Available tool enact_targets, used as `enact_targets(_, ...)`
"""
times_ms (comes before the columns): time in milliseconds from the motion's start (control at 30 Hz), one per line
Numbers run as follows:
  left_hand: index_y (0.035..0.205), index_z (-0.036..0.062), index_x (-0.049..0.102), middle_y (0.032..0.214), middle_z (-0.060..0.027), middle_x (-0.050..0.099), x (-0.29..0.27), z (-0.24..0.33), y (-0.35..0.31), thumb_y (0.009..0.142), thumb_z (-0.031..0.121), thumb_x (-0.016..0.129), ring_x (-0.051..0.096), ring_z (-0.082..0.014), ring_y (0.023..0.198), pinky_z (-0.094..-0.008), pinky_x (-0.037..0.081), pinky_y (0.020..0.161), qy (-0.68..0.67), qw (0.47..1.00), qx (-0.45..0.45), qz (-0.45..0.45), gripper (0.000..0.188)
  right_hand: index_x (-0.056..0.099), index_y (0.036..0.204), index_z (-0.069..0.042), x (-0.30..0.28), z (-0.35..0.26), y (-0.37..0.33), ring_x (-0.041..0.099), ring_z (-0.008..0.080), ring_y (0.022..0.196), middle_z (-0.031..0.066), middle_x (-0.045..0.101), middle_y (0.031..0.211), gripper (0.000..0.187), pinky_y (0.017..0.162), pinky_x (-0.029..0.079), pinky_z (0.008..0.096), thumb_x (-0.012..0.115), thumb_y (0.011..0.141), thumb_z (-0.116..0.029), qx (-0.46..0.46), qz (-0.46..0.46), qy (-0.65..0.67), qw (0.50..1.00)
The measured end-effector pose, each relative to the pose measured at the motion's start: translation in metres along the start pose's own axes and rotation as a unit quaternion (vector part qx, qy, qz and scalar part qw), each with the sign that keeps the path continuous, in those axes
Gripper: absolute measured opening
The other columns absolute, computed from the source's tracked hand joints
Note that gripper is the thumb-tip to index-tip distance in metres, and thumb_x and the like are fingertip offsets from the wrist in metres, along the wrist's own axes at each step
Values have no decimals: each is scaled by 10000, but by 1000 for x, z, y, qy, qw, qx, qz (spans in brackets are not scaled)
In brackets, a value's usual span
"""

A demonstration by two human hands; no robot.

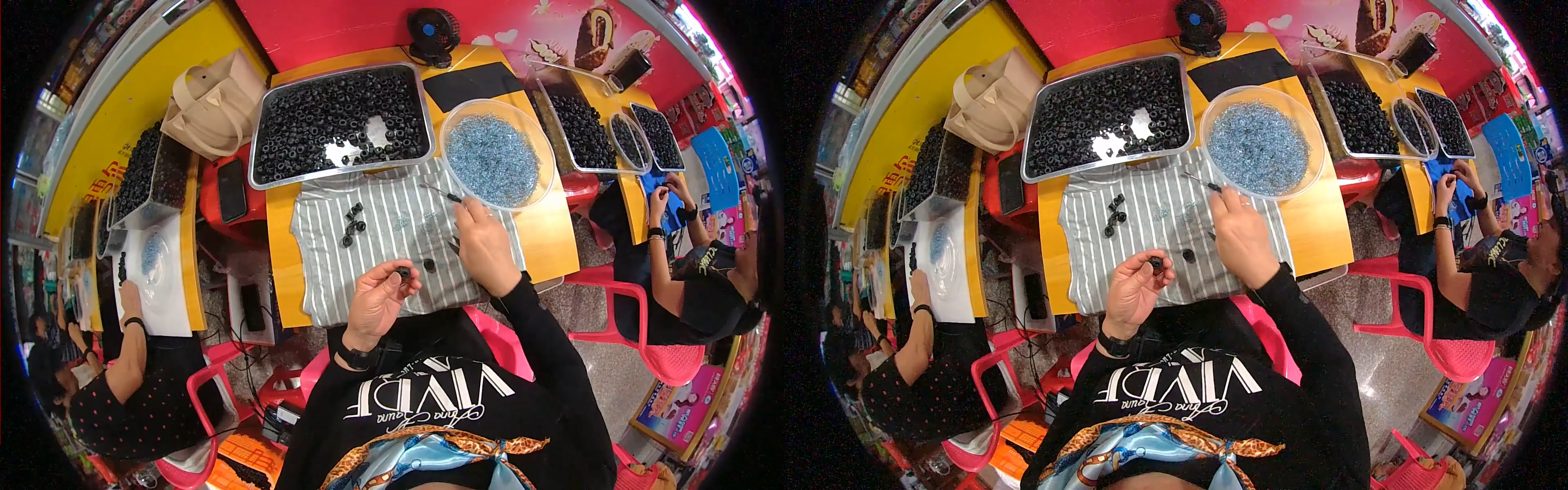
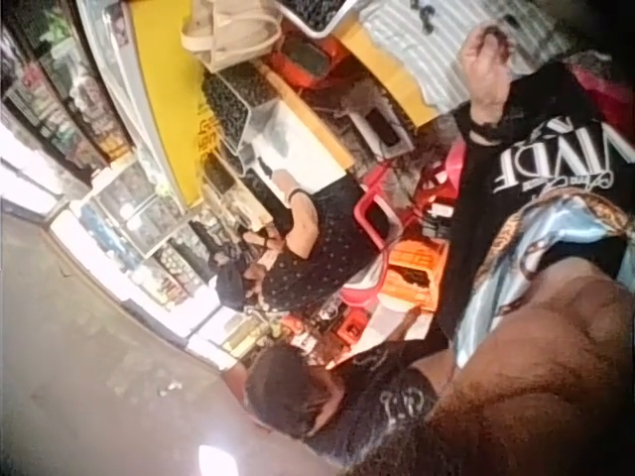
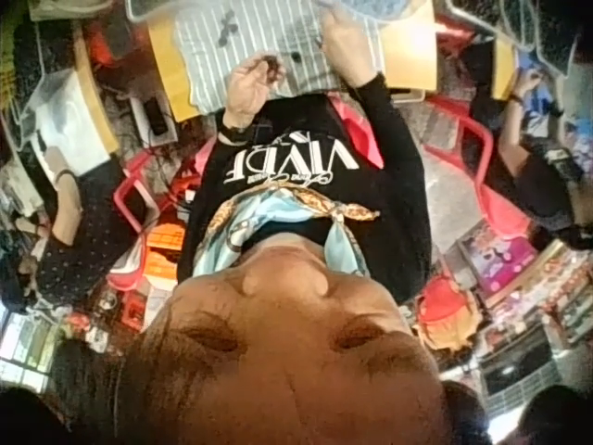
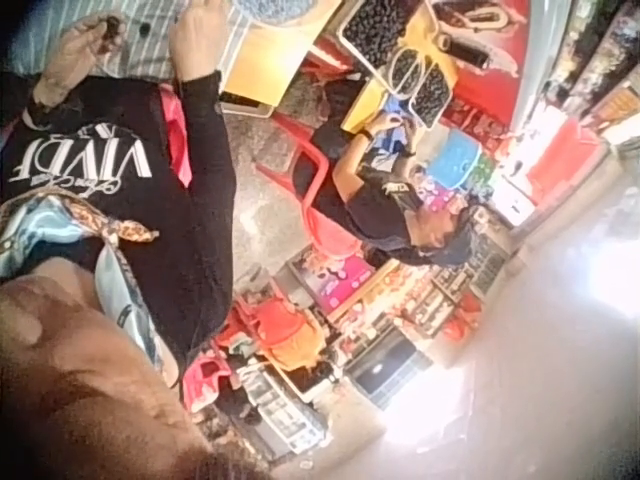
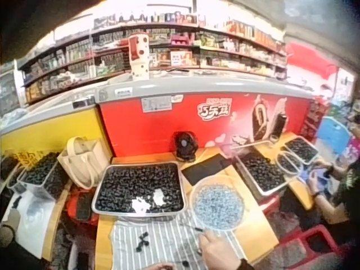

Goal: Sorting and inspecting small black plastic components at a workstation.

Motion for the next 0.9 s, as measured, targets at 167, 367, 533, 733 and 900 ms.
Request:
enact_targets(167,1188,-42,587,1051,-137,646,-6,0,1,954,137,573,645,-213,905,-311,519,807,-20,1000,-10,-6,296,498,878,16,20,1,13,635,338,668,188,534,859,148,557,519,416,553,741,27,41,-133,-76,987)
enact_targets(367,1174,-49,595,1038,-136,656,-8,0,1,942,103,587,648,-198,900,-291,521,802,-45,999,-7,-2,278,497,873,-7,30,10,13,622,389,683,193,549,833,145,556,494,466,538,739,30,68,-129,-52,988)
enact_targets(533,1139,-43,608,1027,-136,658,-9,-2,2,937,87,592,650,-196,882,-289,528,788,-63,998,-3,-2,241,539,936,-13,25,11,11,596,442,688,211,599,832,216,579,473,496,512,730,47,94,-130,-22,987)
enact_targets(733,1149,-28,606,1028,-140,660,-12,-4,-2,942,87,584,651,-204,881,-291,528,791,-63,998,-9,19,238,625,1137,-4,-17,-15,-17,480,24,656,-20,552,766,327,556,382,198,595,816,47,199,-240,507,804)
enact_targets(900,1152,-26,606,1038,-143,657,-8,-5,0,944,84,580,650,-206,883,-288,522,800,-62,998,1,22,237,621,1132,-8,-26,-37,-42,505,61,667,9,552,759,349,581,403,223,593,789,47,151,-285,507,799)
Point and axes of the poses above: each hand's wrist, its own y-axis towards the middle knuckle, its own x-axis out of the palm, z = x × y, the point moved 4 cm from there along y, towards the middle knuckle
